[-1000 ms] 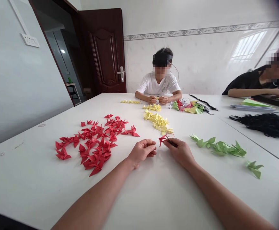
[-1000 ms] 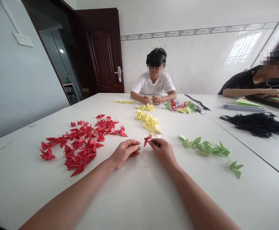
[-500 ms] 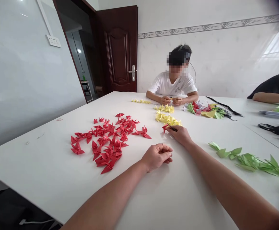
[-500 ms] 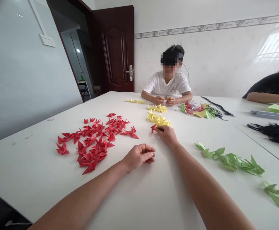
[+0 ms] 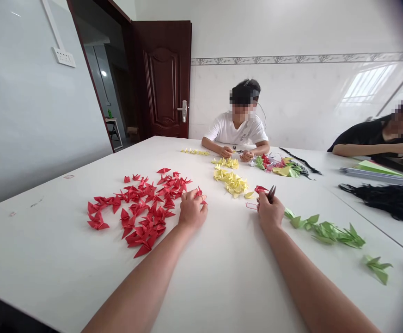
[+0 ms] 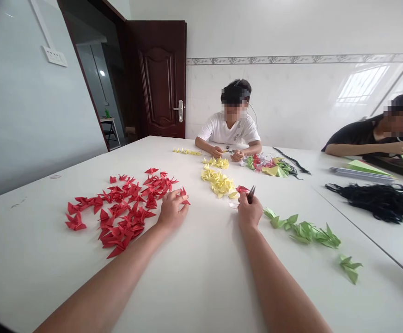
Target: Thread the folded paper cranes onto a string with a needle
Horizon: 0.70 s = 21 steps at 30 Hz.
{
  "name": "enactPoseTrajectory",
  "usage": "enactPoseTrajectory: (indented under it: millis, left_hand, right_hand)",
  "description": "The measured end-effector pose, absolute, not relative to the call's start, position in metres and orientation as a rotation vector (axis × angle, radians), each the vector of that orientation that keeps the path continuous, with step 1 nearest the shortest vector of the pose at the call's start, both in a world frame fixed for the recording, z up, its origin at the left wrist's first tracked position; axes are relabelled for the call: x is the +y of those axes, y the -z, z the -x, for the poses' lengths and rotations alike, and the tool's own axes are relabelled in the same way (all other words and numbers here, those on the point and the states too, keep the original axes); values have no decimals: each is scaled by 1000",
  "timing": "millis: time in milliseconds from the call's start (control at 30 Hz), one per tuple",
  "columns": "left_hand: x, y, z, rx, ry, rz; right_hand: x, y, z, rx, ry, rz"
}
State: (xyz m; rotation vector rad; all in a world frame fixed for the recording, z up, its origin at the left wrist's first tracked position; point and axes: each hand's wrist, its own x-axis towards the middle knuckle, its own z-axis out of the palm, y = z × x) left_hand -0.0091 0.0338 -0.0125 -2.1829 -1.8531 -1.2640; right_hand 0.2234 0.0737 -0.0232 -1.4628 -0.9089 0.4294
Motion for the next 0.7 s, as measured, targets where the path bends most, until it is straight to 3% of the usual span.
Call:
enactPoseTrajectory:
  millis: [200,467,700]
  left_hand:
    - [34,15,7,-1898,1164,2202]
    - [30,8,10,-1800,1531,2210]
    - [10,7,-4,-1795,1986,2443]
  right_hand:
    - [87,24,-227,-768,-488,1507]
    - [79,13,-224,-734,-548,1402]
    - [6,10,-198,-1189,-811,1245]
